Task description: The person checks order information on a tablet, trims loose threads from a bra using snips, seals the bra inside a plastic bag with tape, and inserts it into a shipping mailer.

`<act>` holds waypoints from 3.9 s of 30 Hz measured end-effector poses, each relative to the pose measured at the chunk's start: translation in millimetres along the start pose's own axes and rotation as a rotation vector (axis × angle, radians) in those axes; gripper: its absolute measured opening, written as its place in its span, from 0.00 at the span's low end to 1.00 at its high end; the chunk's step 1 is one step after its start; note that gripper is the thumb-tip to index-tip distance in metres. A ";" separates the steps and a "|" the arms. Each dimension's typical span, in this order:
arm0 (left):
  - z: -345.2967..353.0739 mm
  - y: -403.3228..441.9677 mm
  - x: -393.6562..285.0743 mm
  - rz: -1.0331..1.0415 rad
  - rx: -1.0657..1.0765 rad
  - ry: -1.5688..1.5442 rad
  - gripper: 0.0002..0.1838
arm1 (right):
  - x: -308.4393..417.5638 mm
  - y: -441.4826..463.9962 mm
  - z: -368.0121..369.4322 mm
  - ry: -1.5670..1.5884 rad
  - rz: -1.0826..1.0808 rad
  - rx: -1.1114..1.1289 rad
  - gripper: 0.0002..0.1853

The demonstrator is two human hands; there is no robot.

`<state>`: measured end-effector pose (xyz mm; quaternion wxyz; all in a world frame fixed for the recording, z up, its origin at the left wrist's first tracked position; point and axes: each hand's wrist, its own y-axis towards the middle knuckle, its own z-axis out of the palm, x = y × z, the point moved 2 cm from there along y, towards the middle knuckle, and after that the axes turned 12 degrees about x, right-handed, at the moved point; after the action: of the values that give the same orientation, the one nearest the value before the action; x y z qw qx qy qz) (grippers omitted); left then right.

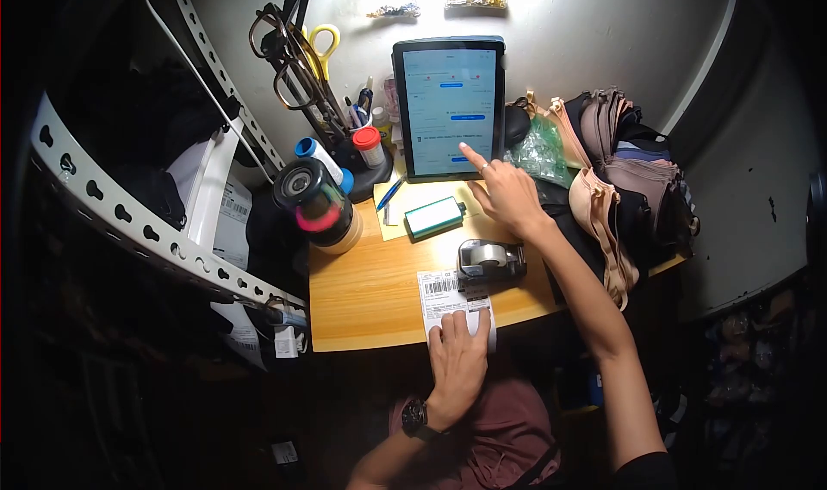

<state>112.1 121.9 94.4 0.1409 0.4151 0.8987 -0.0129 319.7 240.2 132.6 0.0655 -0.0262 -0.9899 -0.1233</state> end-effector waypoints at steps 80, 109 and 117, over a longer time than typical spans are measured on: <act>-93.9 -35.2 -31.1 0.388 0.116 -1.359 0.31 | 55.8 -211.6 -185.8 0.787 -0.324 -0.822 0.31; -23.4 -141.7 -4.5 -0.265 0.135 -2.090 0.19 | 111.0 -228.3 -94.9 0.440 -0.253 0.309 0.20; -37.4 -147.5 -29.1 -0.224 0.142 -1.610 0.13 | 103.2 -242.1 -60.7 0.946 -0.199 0.537 0.21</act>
<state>10.4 8.9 124.1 0.7148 0.1941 0.5552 -0.3783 208.5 -5.5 146.7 0.4954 0.1435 -0.8469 0.1294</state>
